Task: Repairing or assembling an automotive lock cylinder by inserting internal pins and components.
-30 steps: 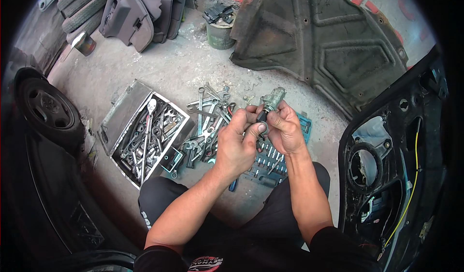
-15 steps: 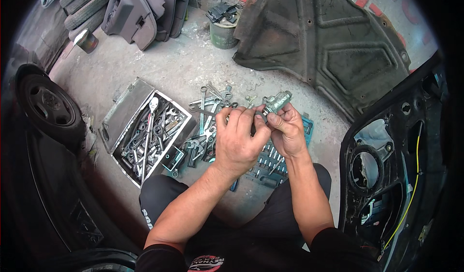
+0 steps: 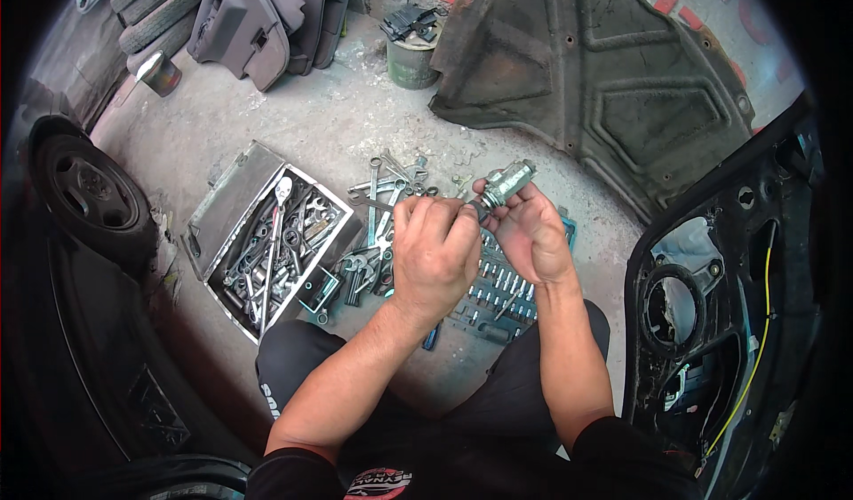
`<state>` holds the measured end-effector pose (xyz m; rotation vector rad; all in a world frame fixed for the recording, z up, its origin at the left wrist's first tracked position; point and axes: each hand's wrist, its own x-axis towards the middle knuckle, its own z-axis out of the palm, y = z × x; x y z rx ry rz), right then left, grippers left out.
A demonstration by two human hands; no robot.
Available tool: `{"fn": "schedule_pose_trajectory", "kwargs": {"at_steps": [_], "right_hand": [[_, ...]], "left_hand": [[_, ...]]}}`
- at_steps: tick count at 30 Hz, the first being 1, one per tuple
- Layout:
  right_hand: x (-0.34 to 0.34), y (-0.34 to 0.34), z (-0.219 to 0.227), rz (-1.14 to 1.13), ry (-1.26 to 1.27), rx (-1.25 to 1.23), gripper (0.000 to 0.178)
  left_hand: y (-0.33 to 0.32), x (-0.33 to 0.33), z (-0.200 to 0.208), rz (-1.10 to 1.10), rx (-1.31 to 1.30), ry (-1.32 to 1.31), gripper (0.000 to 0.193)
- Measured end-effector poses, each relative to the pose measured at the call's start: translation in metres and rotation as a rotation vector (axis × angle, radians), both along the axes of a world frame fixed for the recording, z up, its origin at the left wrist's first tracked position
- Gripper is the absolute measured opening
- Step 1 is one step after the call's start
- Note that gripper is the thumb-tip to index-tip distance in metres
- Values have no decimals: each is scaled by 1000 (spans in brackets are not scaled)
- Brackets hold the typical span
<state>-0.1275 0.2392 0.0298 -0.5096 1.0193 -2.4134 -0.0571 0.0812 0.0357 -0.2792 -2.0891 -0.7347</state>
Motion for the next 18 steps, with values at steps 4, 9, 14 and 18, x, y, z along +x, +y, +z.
{"fn": "schedule_pose_trajectory", "kwargs": {"at_steps": [4,9,14,18], "right_hand": [[-9,10,-18,-31,-11,6,41],[-8,4,-21,0,-6,-20,41],[-10,6,-18,42,43,8,46],[-5,1,-13,27,50,33,41]], "left_hand": [[9,2,2,-62,117,-23,23],[23,14,2,-198,900,-594,12],[22,14,3,-240,947,-631,15],[17,10,-2,-68,393,-284,15]]}}
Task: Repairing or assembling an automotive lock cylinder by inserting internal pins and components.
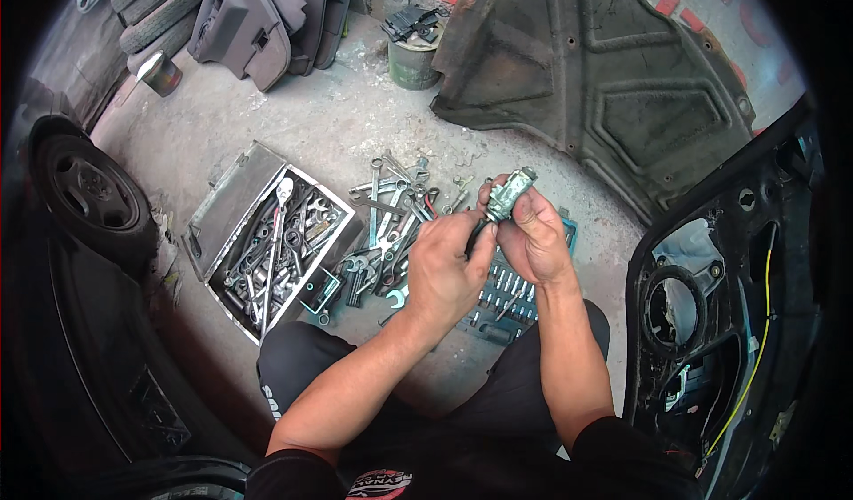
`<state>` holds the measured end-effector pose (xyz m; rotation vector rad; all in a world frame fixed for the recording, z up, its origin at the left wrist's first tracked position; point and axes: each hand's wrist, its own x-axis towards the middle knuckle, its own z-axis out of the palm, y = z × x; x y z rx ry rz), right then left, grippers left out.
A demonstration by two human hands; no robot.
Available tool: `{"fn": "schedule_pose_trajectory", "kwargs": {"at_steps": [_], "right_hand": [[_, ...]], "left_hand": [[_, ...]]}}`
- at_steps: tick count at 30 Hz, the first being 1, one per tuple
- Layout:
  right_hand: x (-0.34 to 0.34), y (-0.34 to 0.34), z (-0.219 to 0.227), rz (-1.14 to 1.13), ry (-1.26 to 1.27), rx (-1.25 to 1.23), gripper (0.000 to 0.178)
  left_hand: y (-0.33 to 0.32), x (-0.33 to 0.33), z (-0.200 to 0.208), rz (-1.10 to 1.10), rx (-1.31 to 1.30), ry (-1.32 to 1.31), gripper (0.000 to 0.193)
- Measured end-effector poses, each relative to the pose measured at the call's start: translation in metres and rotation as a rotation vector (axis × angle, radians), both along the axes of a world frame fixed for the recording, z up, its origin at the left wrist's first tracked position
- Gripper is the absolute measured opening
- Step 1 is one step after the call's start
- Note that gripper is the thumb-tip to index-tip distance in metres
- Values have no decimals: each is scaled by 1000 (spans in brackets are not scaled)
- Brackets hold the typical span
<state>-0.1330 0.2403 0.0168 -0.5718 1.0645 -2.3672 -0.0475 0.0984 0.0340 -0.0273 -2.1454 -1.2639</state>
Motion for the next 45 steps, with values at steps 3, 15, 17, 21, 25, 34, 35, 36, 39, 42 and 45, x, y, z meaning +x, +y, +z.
{"fn": "schedule_pose_trajectory", "kwargs": {"at_steps": [3,15,17,21,25,34,35,36,39,42,45], "right_hand": [[1,-3,-6,-36,3,5,40],[8,-8,-1,-135,3,90,35],[8,-7,-1,-148,1,114,33],[15,-15,10,-188,-55,142,27],[12,-7,7,-215,-84,168,27],[3,4,2,-85,43,121,46],[3,3,3,-83,44,121,46],[4,2,4,-81,42,126,48],[4,3,8,-56,24,119,50],[5,2,12,-12,55,122,52],[9,-3,16,-6,60,166,58]], "left_hand": [[-5,-4,-1,42,-204,136,17],[-11,-10,-7,173,-652,280,5],[-11,-11,-7,193,-670,287,5],[-15,-11,-7,229,-718,290,6],[-15,-14,-5,205,-707,292,4],[-5,-6,0,11,-132,74,15],[-4,-5,1,13,-66,50,15],[-5,-4,2,16,1,26,15],[-6,-3,5,10,4,25,15],[-10,-1,9,12,-75,52,15],[-14,3,9,-34,-41,-3,13]]}}
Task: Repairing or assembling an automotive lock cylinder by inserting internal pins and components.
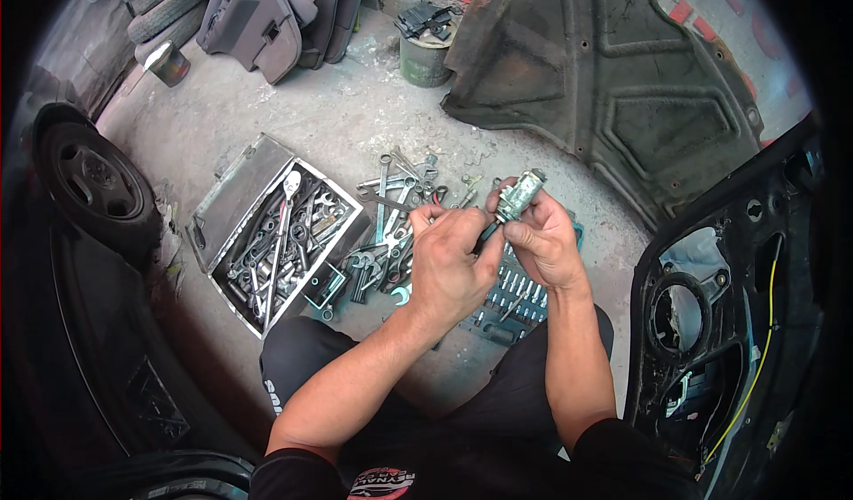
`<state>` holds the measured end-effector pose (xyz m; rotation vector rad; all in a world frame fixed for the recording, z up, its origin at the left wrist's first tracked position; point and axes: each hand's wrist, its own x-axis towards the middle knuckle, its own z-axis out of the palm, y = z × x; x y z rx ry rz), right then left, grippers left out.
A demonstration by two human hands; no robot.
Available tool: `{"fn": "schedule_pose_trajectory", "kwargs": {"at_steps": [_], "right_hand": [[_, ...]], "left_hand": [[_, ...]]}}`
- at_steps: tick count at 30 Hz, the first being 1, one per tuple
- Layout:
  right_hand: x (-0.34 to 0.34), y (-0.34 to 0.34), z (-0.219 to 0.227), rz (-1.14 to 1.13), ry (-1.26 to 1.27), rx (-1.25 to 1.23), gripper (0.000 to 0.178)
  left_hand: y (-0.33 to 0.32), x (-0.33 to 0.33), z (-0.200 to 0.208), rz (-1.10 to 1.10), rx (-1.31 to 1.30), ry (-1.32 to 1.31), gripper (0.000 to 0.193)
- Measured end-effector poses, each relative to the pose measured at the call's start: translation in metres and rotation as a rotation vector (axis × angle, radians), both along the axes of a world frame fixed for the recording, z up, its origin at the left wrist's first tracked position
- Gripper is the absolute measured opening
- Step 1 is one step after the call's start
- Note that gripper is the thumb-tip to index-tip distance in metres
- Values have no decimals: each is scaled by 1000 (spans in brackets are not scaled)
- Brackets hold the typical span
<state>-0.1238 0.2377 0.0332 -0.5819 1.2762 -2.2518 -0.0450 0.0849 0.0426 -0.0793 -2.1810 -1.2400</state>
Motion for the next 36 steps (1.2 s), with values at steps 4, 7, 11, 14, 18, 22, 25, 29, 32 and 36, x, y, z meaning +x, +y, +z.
{"fn": "schedule_pose_trajectory", "kwargs": {"at_steps": [4,7,11,14,18,22,25,29,32,36], "right_hand": [[-4,3,-7,-4,-36,-42,57],[-8,7,-10,-27,-54,-99,55],[-10,5,-7,-6,-73,-129,52],[-12,8,-7,-11,-25,-54,50],[-6,5,-7,-54,1,-1,48],[-6,-2,-14,-119,-6,-9,48],[-9,-1,-19,-78,-91,-89,49],[-11,-1,-22,0,-99,-191,49],[-12,-5,-22,25,-69,-220,47],[-41,16,-21,-92,-69,-452,43]], "left_hand": [[-1,1,0,-37,78,-32,13],[0,3,8,-56,53,-83,18],[1,8,7,-102,103,-119,16],[1,9,13,-127,287,-351,15],[7,5,-5,-6,173,-157,13],[3,-5,-10,52,-26,61,11],[3,-8,-10,13,-95,77,10],[4,-6,-1,-12,-1,44,11],[0,-4,4,-1,-34,60,12],[-6,8,11,-7,-183,123,12]]}}
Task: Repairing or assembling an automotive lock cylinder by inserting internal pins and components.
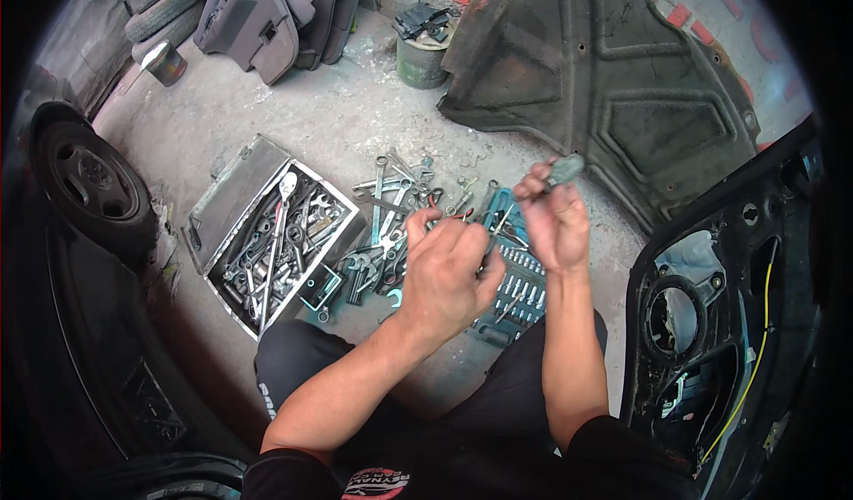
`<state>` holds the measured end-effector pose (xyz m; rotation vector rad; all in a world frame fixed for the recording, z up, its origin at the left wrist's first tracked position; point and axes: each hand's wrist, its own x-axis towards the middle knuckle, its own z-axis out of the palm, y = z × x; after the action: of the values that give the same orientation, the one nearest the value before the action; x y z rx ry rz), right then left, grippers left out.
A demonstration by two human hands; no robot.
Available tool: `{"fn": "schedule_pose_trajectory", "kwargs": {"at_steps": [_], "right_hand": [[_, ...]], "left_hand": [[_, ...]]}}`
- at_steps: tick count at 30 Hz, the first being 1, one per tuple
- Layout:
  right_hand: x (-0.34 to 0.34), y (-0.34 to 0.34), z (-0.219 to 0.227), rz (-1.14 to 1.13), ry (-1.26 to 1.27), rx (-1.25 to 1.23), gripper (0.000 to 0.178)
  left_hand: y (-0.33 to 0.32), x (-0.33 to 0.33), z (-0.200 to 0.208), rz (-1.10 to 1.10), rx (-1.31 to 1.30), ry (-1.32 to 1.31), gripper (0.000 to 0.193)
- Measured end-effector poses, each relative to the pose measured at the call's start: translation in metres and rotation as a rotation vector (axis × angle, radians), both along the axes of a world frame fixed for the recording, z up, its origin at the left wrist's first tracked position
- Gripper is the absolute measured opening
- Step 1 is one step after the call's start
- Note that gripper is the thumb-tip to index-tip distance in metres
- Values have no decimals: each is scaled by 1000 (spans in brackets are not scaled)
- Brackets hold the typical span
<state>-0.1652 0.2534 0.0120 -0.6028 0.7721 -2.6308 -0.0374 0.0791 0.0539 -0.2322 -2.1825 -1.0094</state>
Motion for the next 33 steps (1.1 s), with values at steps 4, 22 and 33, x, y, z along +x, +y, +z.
{"fn": "schedule_pose_trajectory", "kwargs": {"at_steps": [4,22,33], "right_hand": [[-7,24,10,-47,33,46,41],[10,6,0,-276,-172,465,44],[-18,27,-1,-127,-452,163,45]], "left_hand": [[-11,-1,-6,88,107,-72,10],[183,-71,-305,156,451,-1014,23],[32,-176,-116,-17,60,-1004,48]]}}
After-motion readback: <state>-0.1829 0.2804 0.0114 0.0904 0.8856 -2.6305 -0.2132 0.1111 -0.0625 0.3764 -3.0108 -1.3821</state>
